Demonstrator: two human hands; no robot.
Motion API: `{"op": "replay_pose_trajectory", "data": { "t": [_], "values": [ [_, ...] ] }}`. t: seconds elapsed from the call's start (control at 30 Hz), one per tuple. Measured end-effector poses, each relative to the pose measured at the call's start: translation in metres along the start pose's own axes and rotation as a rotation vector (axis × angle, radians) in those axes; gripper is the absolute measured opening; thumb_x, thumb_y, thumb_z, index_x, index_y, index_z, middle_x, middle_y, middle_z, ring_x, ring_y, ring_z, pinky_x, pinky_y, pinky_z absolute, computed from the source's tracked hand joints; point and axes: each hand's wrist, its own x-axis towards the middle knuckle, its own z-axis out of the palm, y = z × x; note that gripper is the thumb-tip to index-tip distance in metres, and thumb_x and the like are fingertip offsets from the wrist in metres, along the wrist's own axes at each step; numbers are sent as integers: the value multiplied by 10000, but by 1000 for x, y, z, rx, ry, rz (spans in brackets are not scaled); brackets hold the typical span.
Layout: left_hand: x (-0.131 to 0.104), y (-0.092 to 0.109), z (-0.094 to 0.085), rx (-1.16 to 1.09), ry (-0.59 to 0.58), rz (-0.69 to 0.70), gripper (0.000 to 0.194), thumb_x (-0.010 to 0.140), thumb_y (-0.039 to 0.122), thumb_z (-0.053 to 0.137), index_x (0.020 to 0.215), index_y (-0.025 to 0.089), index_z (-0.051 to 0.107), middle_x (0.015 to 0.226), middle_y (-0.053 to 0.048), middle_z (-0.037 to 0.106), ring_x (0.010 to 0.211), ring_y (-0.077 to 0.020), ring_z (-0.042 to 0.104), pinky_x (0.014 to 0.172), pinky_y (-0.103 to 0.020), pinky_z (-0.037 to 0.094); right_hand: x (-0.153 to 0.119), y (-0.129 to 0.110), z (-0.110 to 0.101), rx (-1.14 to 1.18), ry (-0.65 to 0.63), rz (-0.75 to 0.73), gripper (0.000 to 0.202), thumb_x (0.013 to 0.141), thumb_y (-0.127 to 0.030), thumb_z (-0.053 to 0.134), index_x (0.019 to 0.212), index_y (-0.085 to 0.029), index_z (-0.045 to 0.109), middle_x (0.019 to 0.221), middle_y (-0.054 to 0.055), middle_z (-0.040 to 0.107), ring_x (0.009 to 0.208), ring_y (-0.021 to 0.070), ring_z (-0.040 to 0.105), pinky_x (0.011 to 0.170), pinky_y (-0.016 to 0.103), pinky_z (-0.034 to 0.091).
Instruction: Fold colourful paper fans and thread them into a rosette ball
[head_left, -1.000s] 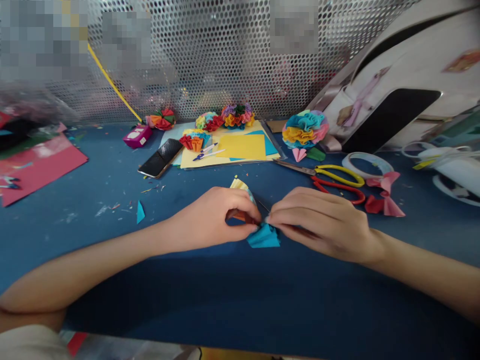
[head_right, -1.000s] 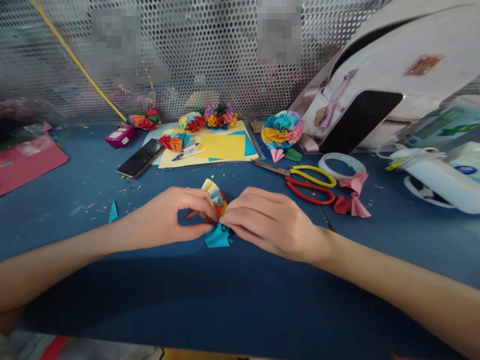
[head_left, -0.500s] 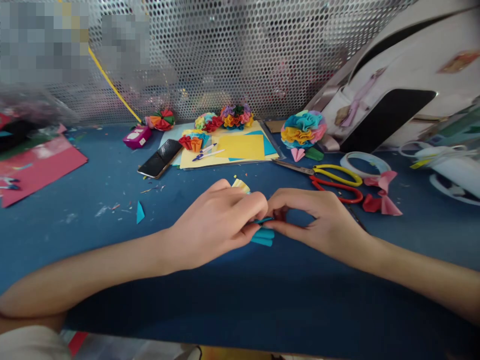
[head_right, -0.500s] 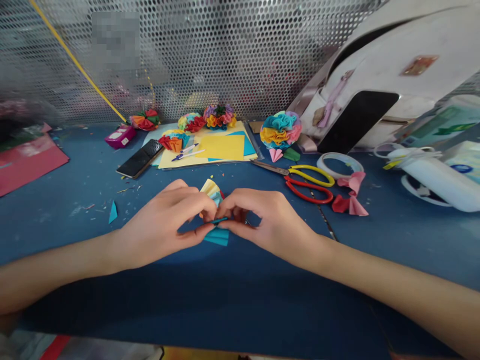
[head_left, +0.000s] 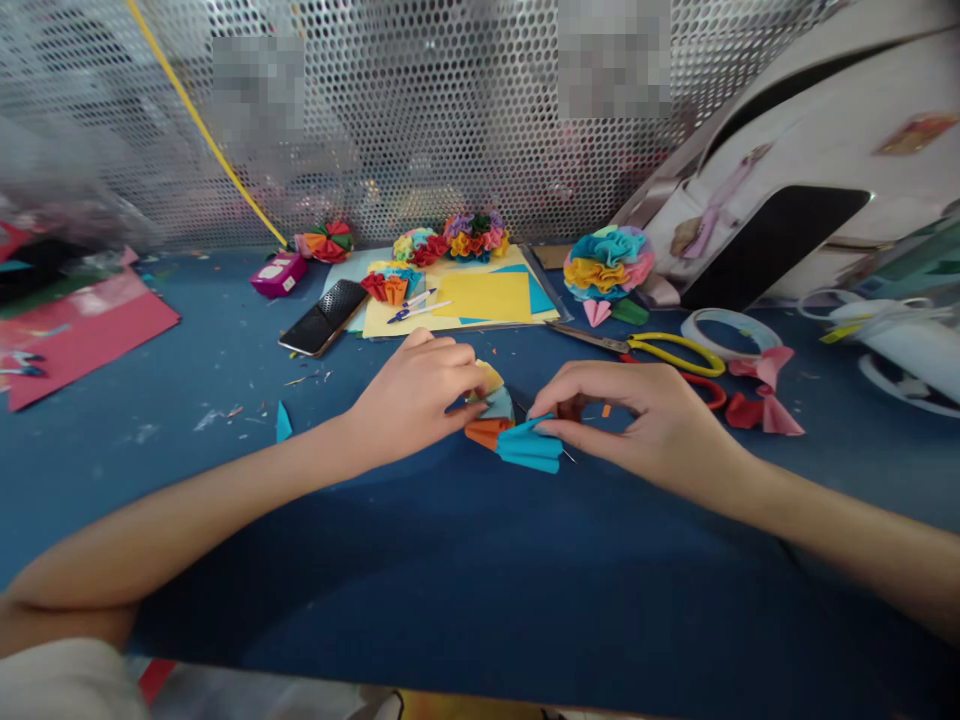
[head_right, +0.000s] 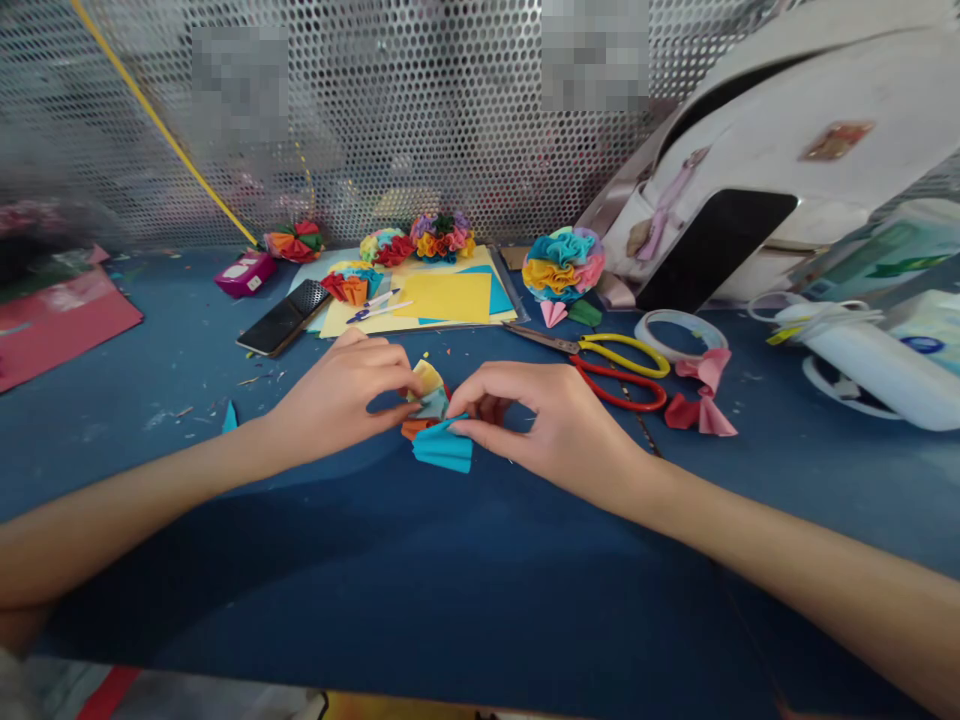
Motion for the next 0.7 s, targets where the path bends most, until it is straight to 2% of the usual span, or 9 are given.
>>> {"op": "replay_pose_trajectory", "data": {
  "t": [0.17, 0.27, 0.4, 0.53, 0.7],
  "values": [
    [-3, 10, 4, -8, -11, 21, 143, 982, 257, 621, 902, 169, 700, 878, -32, 707, 869, -200, 621, 789, -356, 316, 4, 0, -12, -40, -22, 10, 80, 941, -335, 714, 931, -256, 723, 828, 7, 754, 665, 160, 691, 614, 285, 585],
    [-4, 14, 4, 5, -6, 35, 143, 973, 231, 610, 881, 169, 701, 870, -32, 698, 861, -202, 616, 795, -362, 315, 6, 1, -8, 25, -30, 68, 110, 931, -346, 711, 971, -243, 706, 806, 8, 745, 666, 164, 701, 618, 287, 594],
    [-3, 14, 3, -25, -44, 29, 120, 950, 192, 640, 864, 172, 721, 857, -28, 691, 868, -206, 625, 780, -365, 299, 10, 6, 4, 12, -134, 95, 147, 920, -345, 699, 980, -210, 703, 748, 0, 733, 628, 146, 684, 603, 265, 569],
    [0, 9, 0, -151, -91, -9, 102, 955, 179, 654, 932, 188, 753, 892, -14, 726, 889, -197, 651, 784, -351, 309, 13, 7, 3, -50, -147, 79, 159, 922, -314, 693, 1042, -209, 697, 772, 9, 754, 637, 150, 702, 591, 253, 544],
    [0, 7, 0, -241, -72, -23, 105, 948, 173, 658, 931, 184, 761, 898, -15, 747, 847, -178, 663, 829, -348, 365, 15, 5, 2, -166, -188, 10, 141, 931, -258, 662, 1060, -205, 687, 731, -10, 744, 614, 141, 698, 574, 230, 505]
  ]
}}
